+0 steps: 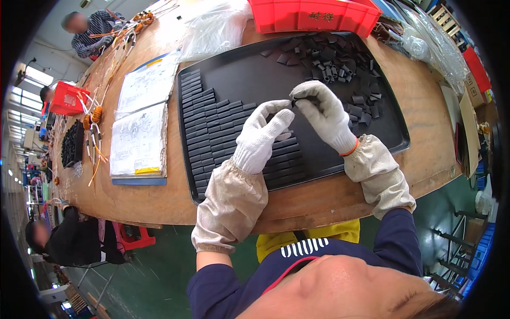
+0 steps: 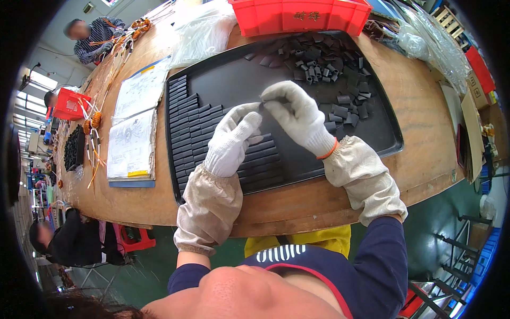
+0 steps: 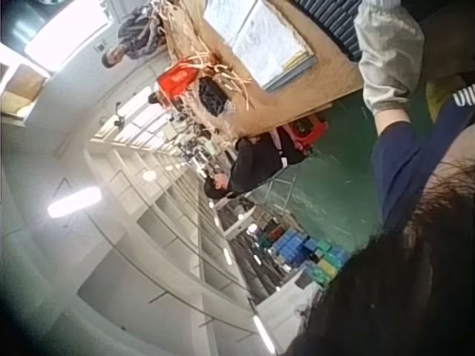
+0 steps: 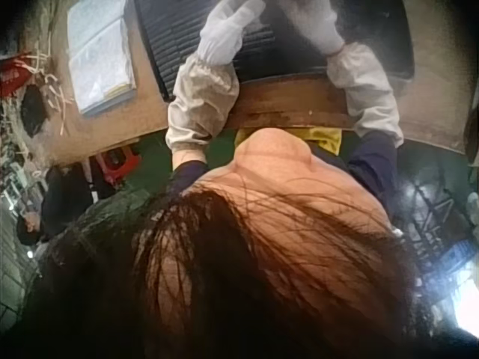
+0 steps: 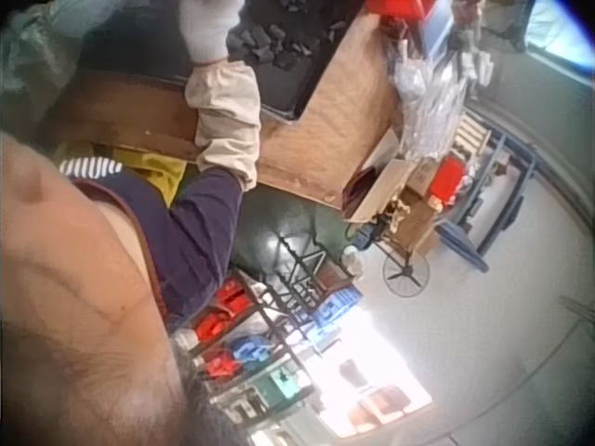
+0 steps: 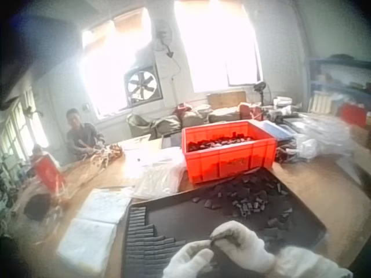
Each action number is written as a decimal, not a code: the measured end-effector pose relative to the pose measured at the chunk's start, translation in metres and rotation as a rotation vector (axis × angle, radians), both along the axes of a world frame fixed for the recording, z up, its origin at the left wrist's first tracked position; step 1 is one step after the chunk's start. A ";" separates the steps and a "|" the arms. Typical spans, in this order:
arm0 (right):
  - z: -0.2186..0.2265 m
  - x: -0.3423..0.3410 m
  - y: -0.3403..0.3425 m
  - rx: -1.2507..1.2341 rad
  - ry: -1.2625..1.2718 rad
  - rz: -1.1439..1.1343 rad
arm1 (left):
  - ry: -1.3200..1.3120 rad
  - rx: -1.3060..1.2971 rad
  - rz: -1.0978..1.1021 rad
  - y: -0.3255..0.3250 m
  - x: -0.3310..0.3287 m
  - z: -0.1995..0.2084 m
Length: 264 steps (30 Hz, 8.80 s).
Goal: The person picks small black cylindrical components from a red bin and inserts them into a black tray with rows of slots. The person handles the parts one at a time, placing them into the tray to fill the available spaces.
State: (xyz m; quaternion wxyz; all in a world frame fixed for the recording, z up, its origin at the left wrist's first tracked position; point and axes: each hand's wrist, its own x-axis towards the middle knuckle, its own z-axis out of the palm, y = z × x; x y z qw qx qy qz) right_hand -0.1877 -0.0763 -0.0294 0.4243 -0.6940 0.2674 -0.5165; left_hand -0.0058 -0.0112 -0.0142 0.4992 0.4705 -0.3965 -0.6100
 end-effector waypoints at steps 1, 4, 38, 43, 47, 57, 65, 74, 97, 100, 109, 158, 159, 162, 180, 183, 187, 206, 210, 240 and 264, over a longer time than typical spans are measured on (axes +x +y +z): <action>-0.004 -0.001 -0.002 0.106 -0.104 0.057 | 0.013 0.001 0.012 0.000 0.000 0.000; 0.002 -0.006 0.000 0.245 -0.221 0.164 | 0.036 0.006 0.040 0.000 -0.001 0.000; -0.004 -0.010 -0.018 -0.312 0.752 0.147 | 0.368 -0.124 0.326 -0.011 0.007 -0.019; -0.008 -0.013 -0.018 -0.359 0.797 0.223 | 0.450 -0.088 0.282 -0.014 0.001 -0.015; -0.011 -0.013 -0.018 -0.392 0.789 0.143 | 0.441 -0.064 0.218 -0.014 -0.001 -0.009; 0.014 -0.003 -0.003 -0.301 0.212 -0.077 | -0.098 -0.159 0.017 -0.001 -0.006 -0.003; -0.001 -0.010 -0.014 -0.271 0.224 0.024 | 0.060 -0.029 -0.178 0.000 -0.001 0.000; 0.001 -0.015 -0.017 -0.322 0.263 0.102 | 0.019 0.063 -0.156 0.000 -0.001 0.000; -0.013 -0.070 -0.073 -0.597 1.055 -0.590 | 0.136 -0.004 -0.080 0.000 -0.005 -0.003; -0.017 -0.071 -0.076 -0.611 1.059 -0.608 | 0.105 -0.006 -0.086 0.002 -0.008 0.000; -0.020 -0.070 -0.077 -0.669 1.008 -0.627 | 0.053 -0.004 -0.097 0.003 -0.004 0.002; 0.016 -0.032 -0.009 -0.140 0.262 0.103 | -0.207 -0.043 -0.043 0.005 -0.009 0.002; 0.013 -0.031 -0.011 -0.130 0.218 0.051 | -0.390 -0.211 -0.065 0.007 -0.011 0.003; 0.001 -0.036 -0.022 -0.022 0.214 -0.127 | -0.770 -0.660 -0.146 0.010 -0.020 0.000; -0.013 -0.036 -0.033 -0.300 0.345 -0.262 | -1.165 -0.844 -0.424 0.022 -0.030 -0.014; -0.014 -0.035 -0.034 -0.337 0.342 -0.265 | -1.126 -0.854 -0.405 0.019 -0.033 -0.015; -0.015 -0.033 -0.033 -0.311 0.308 -0.249 | -1.191 -0.869 -0.356 0.017 -0.030 -0.019; -0.016 -0.026 -0.026 -0.602 0.390 -0.166 | -1.040 -1.116 0.023 0.015 -0.029 0.011; -0.018 -0.022 -0.023 -0.657 0.416 -0.154 | -0.889 -1.022 0.189 0.007 -0.014 -0.003; -0.065 -0.058 -0.034 -0.472 0.672 -0.070 | -1.546 -0.787 -0.790 -0.132 -0.226 -0.005; -0.084 -0.040 -0.043 -0.404 0.821 -0.082 | -1.501 -1.204 -0.352 -0.135 -0.229 -0.038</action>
